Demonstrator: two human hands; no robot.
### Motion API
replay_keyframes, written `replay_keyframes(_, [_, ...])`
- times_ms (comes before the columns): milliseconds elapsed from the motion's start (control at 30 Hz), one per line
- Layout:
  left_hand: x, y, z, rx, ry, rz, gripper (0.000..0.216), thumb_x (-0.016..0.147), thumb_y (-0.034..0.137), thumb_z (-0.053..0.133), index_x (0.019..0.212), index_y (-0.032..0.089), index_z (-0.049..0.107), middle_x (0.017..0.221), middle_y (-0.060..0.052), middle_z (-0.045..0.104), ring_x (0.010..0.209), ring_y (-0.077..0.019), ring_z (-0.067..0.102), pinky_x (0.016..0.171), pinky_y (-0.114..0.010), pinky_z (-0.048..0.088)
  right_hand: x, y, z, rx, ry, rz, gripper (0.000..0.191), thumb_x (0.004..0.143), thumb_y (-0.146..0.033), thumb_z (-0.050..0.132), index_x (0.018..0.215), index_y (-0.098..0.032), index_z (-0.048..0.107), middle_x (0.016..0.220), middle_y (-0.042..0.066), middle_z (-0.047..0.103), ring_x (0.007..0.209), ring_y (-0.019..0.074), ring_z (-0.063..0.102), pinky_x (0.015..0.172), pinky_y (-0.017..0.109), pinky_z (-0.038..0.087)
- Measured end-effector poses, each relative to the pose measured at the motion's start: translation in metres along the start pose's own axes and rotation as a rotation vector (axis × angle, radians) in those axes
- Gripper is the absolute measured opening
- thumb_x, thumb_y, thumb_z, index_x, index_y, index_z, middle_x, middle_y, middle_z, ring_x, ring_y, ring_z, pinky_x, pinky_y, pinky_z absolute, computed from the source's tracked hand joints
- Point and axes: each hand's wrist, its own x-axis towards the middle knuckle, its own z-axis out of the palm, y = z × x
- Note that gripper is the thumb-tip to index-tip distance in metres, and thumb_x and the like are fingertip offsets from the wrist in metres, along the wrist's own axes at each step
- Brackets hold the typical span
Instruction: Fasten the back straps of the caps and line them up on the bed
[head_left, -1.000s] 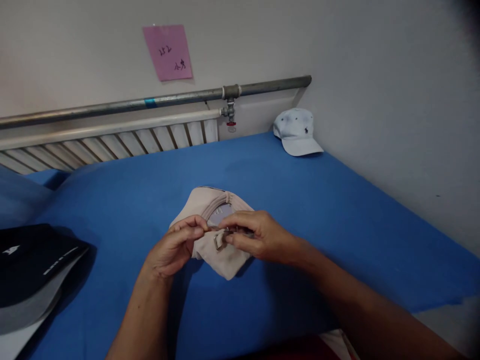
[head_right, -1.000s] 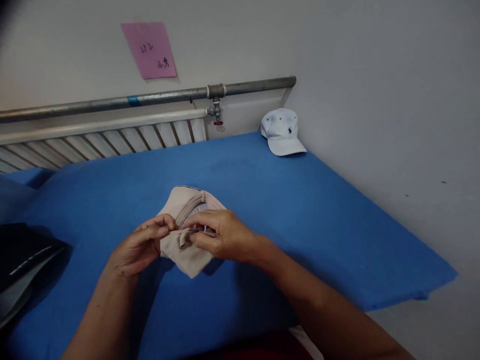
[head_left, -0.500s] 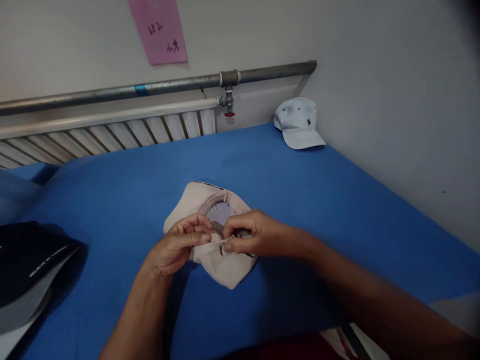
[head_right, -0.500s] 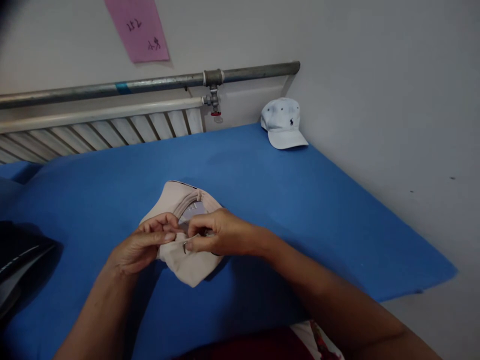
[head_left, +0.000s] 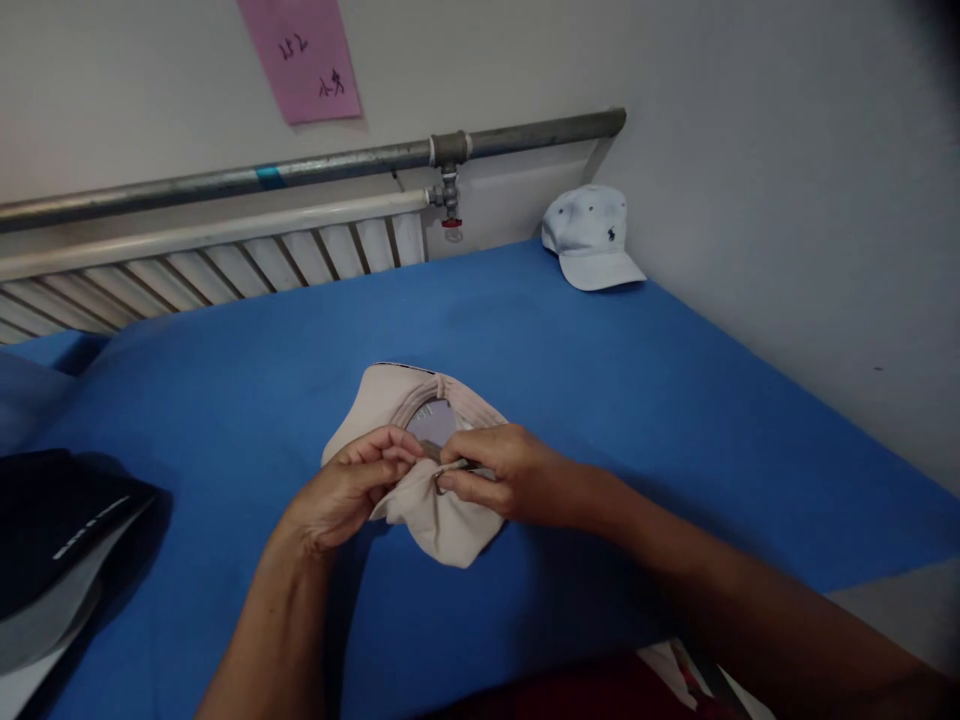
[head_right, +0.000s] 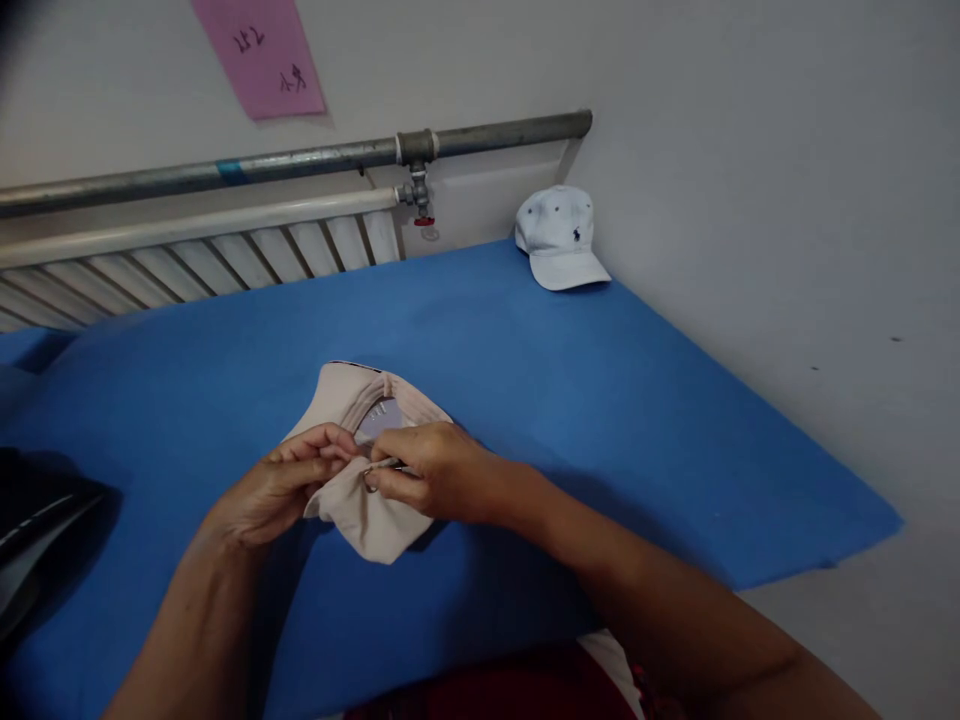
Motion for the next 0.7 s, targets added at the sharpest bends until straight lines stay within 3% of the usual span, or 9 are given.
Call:
replay_keyframes(133, [0.002, -0.003, 0.000, -0.013, -0.013, 0.001, 0.020, 0.060, 0.016, 0.082, 0.072, 0.015, 0.066, 0.070, -0.001, 0.064, 0.056, -0.0093, 0.058, 0.050, -0.017, 0.045, 0.002, 0.001, -0.002, -0.011, -0.071, -0.021, 0.009, 0.087, -0.025, 0.060, 0.085, -0.017, 0.064, 0.070, -0.002, 0.062, 0.065, 0.0101, 0.054, 0.062, 0.023, 0.036])
replay_keyframes(300, [0.003, -0.005, 0.007, 0.041, -0.042, 0.025, 0.021, 0.062, 0.016, 0.083, 0.072, 0.014, 0.064, 0.073, 0.000, 0.064, 0.060, -0.0082, 0.059, 0.055, -0.017, 0.047, 0.000, 0.002, 0.004, -0.122, -0.019, 0.022, 0.009, 0.086, -0.024, 0.059, 0.083, -0.016, 0.063, 0.070, 0.000, 0.062, 0.062, 0.0110, 0.052, 0.060, 0.024, 0.035])
replay_keyframes(467, [0.004, -0.005, 0.009, 0.104, -0.059, -0.018, 0.026, 0.063, 0.019, 0.084, 0.081, 0.014, 0.066, 0.073, -0.001, 0.066, 0.056, -0.0070, 0.058, 0.052, -0.016, 0.047, 0.001, 0.005, 0.001, -0.036, -0.037, -0.009, 0.010, 0.088, -0.024, 0.058, 0.085, -0.015, 0.063, 0.077, 0.001, 0.065, 0.070, 0.0122, 0.057, 0.066, 0.025, 0.039])
replay_keyframes(700, [0.005, -0.005, 0.005, 0.108, 0.018, -0.004, 0.033, 0.056, 0.023, 0.088, 0.076, 0.013, 0.065, 0.065, 0.000, 0.065, 0.053, -0.0074, 0.058, 0.050, -0.017, 0.047, 0.001, 0.003, -0.008, 0.025, -0.058, 0.003, 0.013, 0.086, -0.020, 0.059, 0.097, -0.017, 0.066, 0.086, 0.001, 0.069, 0.077, 0.0129, 0.060, 0.071, 0.024, 0.041])
